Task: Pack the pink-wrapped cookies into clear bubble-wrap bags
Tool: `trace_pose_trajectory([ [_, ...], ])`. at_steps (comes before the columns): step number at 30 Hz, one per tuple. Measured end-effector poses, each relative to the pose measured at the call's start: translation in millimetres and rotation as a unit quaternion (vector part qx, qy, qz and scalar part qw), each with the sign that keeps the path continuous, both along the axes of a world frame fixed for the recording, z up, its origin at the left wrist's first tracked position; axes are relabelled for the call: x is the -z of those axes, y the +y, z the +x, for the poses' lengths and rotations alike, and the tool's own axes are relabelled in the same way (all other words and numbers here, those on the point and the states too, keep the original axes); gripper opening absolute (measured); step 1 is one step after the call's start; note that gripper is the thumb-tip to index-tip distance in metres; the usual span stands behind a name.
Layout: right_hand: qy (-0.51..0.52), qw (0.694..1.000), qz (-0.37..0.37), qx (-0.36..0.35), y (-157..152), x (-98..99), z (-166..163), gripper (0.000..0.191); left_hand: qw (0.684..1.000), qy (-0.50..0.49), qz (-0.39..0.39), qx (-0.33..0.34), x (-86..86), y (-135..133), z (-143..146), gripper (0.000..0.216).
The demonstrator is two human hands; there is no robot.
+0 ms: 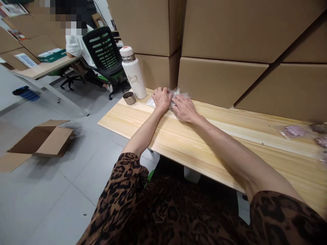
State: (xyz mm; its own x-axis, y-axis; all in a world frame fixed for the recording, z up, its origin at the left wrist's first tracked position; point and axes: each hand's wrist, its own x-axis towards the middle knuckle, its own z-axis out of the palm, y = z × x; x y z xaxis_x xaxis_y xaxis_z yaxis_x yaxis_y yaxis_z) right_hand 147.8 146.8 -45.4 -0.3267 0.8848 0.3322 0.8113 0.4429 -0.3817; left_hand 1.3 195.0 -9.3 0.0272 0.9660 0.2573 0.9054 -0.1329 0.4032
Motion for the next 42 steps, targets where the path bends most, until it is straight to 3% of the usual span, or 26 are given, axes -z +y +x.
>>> trace_pose_trajectory([
  [8, -0.047, 0.999, -0.004, -0.009, -5, -2.7, -1, 0.061, 1.0, -0.001, 0.001, 0.007, -21.2, -6, -3, 0.049],
  [13, -0.038, 0.998, -0.037, -0.022, -10, -14.3, 2, 0.06, 0.99, 0.064, -0.105, 0.073, -13.3, -13, -2, 0.058],
  [18, 0.052, 0.998, 0.008, -0.018, -63, -28.0, 41, 0.061, 0.985, 0.102, -0.112, 0.087, -6.4, -6, -2, 0.06],
  [21, 0.085, 0.994, 0.046, 0.051, -119, -31.6, 97, 0.06, 0.986, 0.091, -0.102, 0.091, -3.9, -4, -3, 0.062],
  [24, 0.089, 0.972, 0.088, 0.201, -178, -29.9, 176, 0.053, 0.992, 0.054, -0.074, 0.083, -3.3, -5, -3, 0.059],
  [28, 0.013, 0.889, 0.062, 0.453, -247, -24.1, 280, 0.04, 0.998, -0.011, -0.024, 0.064, -10.2, -7, -2, 0.057],
  [30, -0.044, 0.845, 0.018, 0.533, -275, -20.4, 316, 0.028, 0.998, -0.042, 0.0, 0.056, -15.8, -8, -1, 0.059],
  [33, -0.092, 0.829, -0.058, 0.548, -304, -13.8, 345, 0.012, 0.995, -0.079, 0.041, 0.045, -22.2, -12, 0, 0.055],
  [35, -0.101, 0.844, -0.089, 0.52, -313, -9.7, 350, 0.029, 0.993, -0.091, 0.066, 0.043, -24.0, -17, 1, 0.051],
  [39, -0.111, 0.855, -0.059, 0.503, -315, -7.0, 351, 0.046, 0.989, -0.09, 0.102, 0.051, -24.7, -32, 5, 0.048],
  [42, -0.068, 0.815, -0.008, 0.576, -309, -14.2, 353, 0.037, 0.985, -0.099, 0.119, 0.078, -26.2, -45, 10, 0.047],
])
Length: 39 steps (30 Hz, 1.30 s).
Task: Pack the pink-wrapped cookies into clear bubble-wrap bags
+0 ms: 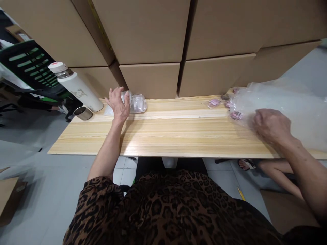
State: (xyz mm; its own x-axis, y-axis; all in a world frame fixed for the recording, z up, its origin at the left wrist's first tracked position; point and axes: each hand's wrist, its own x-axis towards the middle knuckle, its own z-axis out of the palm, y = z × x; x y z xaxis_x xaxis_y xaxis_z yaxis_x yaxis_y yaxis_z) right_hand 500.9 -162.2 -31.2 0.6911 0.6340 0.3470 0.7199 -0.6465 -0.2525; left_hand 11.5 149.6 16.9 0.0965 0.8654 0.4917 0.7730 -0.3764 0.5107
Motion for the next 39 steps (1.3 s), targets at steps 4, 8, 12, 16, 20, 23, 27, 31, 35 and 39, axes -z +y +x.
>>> trace_pose_trajectory([
  [4, -0.018, 0.982, 0.161, 0.092, 2, -21.5, -10, 0.03, 0.996, -0.032, 0.027, 0.073, -4.3, -26, 15, 0.047],
  [8, -0.096, 0.957, 0.257, -0.099, -2, -38.1, -72, 0.052, 0.961, -0.16, -0.056, 0.217, -6.9, -71, 43, 0.054],
  [12, -0.048, 0.887, 0.243, -0.389, 11, -27.5, -170, 0.033, 0.797, -0.311, -0.391, 0.34, -3.8, -124, 72, 0.06],
  [16, 0.023, 0.786, 0.145, -0.6, 31, -3.4, -237, 0.025, 0.654, -0.395, -0.573, 0.297, 7.0, -153, 83, 0.051],
  [20, 0.048, 0.796, 0.151, -0.584, 52, -5.2, -221, 0.031, 0.672, -0.418, -0.574, 0.21, 14.7, -151, 66, 0.054],
  [23, 0.003, 0.911, 0.116, -0.395, 80, -20.9, -163, 0.045, 0.691, -0.416, -0.567, 0.169, 11.7, -145, 43, 0.062],
  [27, -0.012, 0.97, -0.141, -0.199, 117, -27.4, -95, 0.05, 0.701, -0.382, -0.578, 0.171, 3.4, -144, 18, 0.064],
  [31, 0.006, 0.96, -0.202, -0.194, 128, -19.1, -82, 0.039, 0.698, -0.347, -0.599, 0.185, 0.3, -142, -2, 0.061],
  [35, -0.005, 0.957, -0.188, -0.221, 114, -30.9, -80, 0.032, 0.703, -0.369, -0.585, 0.167, 2.0, -136, -20, 0.064],
  [39, -0.064, 0.979, -0.114, -0.157, 78, -53.5, -57, 0.04, 0.702, -0.397, -0.569, 0.161, 5.3, -135, -29, 0.065],
])
